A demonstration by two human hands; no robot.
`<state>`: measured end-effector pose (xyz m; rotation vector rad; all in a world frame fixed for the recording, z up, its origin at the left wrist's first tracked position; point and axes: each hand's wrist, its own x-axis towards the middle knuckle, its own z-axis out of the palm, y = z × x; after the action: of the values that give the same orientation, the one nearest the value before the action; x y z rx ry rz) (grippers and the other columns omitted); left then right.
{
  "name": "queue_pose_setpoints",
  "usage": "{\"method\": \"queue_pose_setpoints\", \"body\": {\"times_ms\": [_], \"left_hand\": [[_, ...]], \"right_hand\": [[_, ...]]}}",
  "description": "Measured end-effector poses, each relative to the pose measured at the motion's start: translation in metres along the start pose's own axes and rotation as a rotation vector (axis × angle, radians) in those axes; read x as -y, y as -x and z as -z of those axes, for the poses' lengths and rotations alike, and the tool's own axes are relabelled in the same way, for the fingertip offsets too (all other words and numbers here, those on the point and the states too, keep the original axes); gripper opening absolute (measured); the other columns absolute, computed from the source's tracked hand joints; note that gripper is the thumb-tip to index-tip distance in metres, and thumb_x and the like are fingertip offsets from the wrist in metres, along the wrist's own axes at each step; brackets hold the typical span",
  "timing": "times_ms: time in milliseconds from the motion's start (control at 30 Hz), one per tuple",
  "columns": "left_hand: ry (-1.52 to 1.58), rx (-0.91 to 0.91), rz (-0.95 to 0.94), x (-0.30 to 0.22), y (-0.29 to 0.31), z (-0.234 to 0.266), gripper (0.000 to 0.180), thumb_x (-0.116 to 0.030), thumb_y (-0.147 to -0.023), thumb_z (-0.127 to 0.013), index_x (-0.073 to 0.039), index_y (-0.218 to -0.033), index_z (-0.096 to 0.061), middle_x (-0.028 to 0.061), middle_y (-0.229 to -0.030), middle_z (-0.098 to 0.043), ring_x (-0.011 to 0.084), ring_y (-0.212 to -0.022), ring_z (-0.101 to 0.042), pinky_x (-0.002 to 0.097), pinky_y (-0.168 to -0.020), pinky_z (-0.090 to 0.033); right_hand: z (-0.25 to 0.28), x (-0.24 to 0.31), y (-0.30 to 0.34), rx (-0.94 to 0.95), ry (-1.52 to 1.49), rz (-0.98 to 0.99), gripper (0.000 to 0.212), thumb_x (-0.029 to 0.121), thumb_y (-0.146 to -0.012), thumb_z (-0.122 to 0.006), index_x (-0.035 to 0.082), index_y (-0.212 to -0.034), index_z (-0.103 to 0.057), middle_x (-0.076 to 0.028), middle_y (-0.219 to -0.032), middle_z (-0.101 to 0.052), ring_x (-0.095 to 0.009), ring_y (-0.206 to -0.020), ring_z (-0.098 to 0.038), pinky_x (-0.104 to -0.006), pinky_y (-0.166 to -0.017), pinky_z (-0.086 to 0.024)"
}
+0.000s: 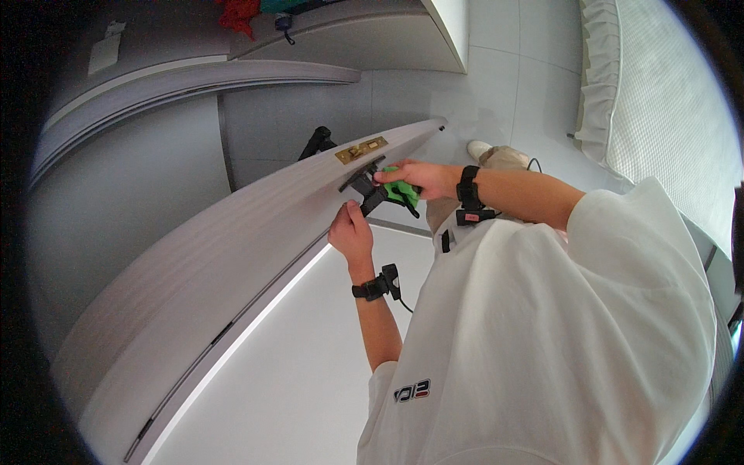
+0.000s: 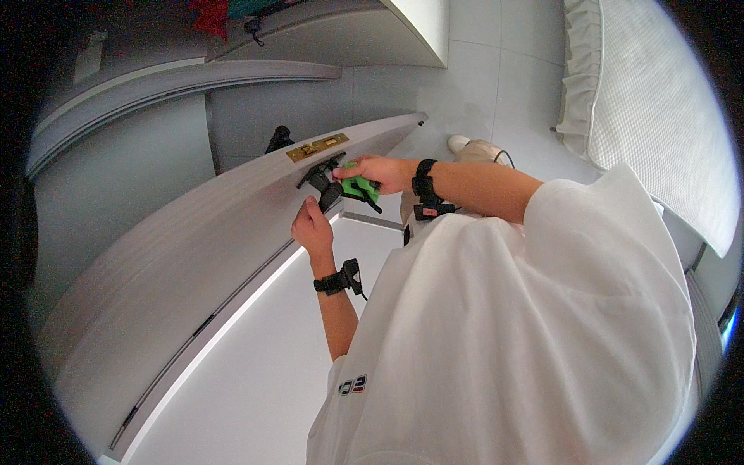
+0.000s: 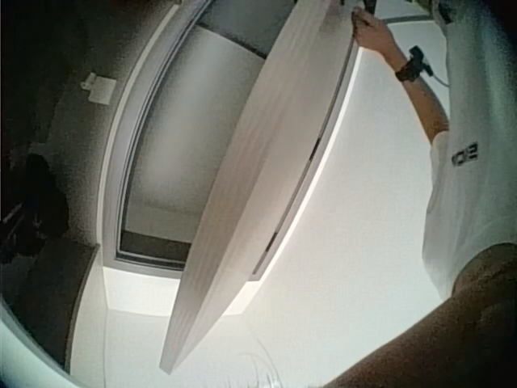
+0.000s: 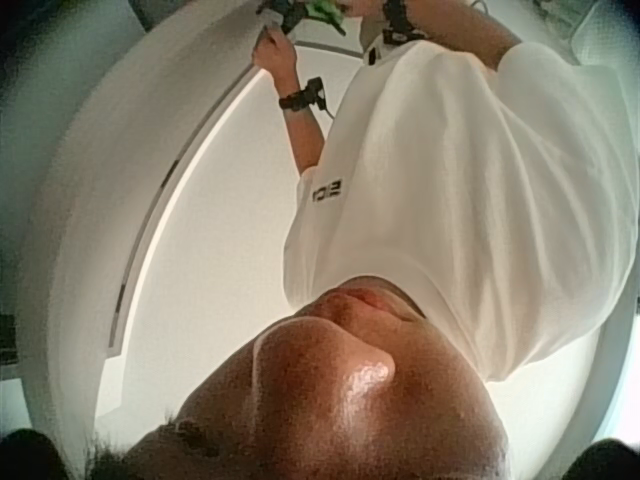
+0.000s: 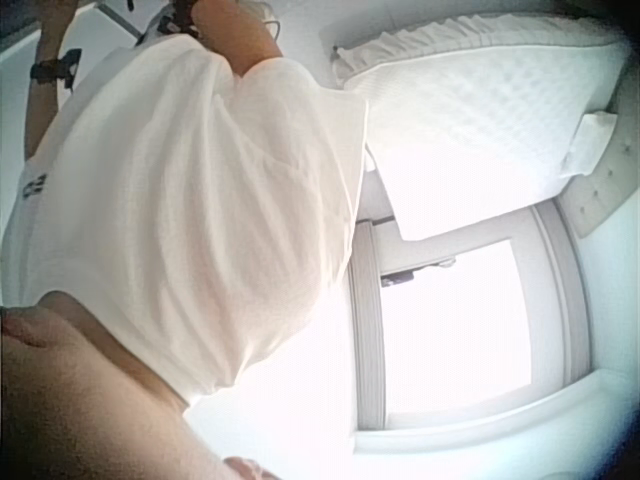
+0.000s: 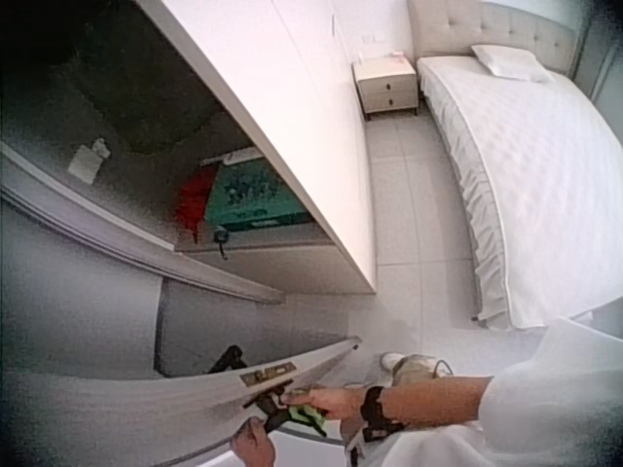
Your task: The person wipes the surfaces of a closet, a door, a wall, and a headboard with a cloth.
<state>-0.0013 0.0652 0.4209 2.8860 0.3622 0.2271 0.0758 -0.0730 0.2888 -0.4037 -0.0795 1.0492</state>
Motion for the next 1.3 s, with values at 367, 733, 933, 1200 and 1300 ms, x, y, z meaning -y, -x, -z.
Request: {"method": "queue_pose_setpoints", "body": {"times_ms": [367,733,933,1200,1300], "left_hand": [[0.005,0.003,0.019,0.002,0.001,-0.001,0.037,-0.028,-0.093,-0.045,-0.003,-0.071,-0.061,0.0174,-0.067,-0.061,0.0383,-0.061,-0.059,0.0453,-0.054,-0.045],[-0.018,-0.016,-0.007,0.005,0.003,-0.001,0.038,-0.029,-0.094,-0.044,-0.004,-0.072,-0.062,0.0174,-0.067,-0.061,0.0387,-0.061,-0.059,0.0459,-0.054,-0.045],[-0.015,-0.036,-0.015,0.005,0.003,-0.001,0.038,-0.030,-0.094,-0.044,-0.004,-0.073,-0.062,0.0176,-0.067,-0.061,0.0387,-0.060,-0.058,0.0457,-0.054,-0.045],[0.031,-0.018,0.037,0.002,0.002,0.000,0.043,-0.037,-0.093,-0.042,-0.004,-0.076,-0.064,0.0208,-0.068,-0.061,0.0401,-0.063,-0.059,0.0457,-0.056,-0.044],[0.018,-0.012,0.046,0.001,0.003,0.002,0.043,-0.036,-0.093,-0.043,-0.004,-0.076,-0.064,0.0208,-0.068,-0.061,0.0402,-0.063,-0.059,0.0457,-0.056,-0.044]], "right_hand": [[-0.027,0.013,0.017,-0.081,-0.339,-0.211,0.026,0.026,-0.091,-0.061,0.005,-0.106,-0.059,-0.002,-0.096,-0.065,-0.010,-0.082,-0.063,-0.0255,-0.071,-0.054],[-0.035,0.010,0.024,-0.143,-0.451,-0.300,0.035,0.039,-0.092,-0.057,0.005,-0.099,-0.058,-0.006,-0.085,-0.064,-0.016,-0.071,-0.063,-0.0299,-0.064,-0.054],[-0.033,0.012,0.023,-0.070,-0.333,-0.222,0.033,0.035,-0.090,-0.060,0.004,-0.100,-0.057,-0.005,-0.087,-0.064,-0.019,-0.075,-0.063,-0.0291,-0.065,-0.054],[-0.038,0.007,0.022,-0.049,-0.385,-0.133,0.026,0.024,-0.092,-0.059,0.007,-0.111,-0.056,0.000,-0.094,-0.063,-0.011,-0.086,-0.062,-0.0256,-0.077,-0.052],[-0.040,0.010,0.026,-0.073,-0.366,-0.175,0.026,0.028,-0.092,-0.058,0.008,-0.108,-0.057,-0.001,-0.093,-0.064,-0.012,-0.085,-0.062,-0.0281,-0.078,-0.052]]}}
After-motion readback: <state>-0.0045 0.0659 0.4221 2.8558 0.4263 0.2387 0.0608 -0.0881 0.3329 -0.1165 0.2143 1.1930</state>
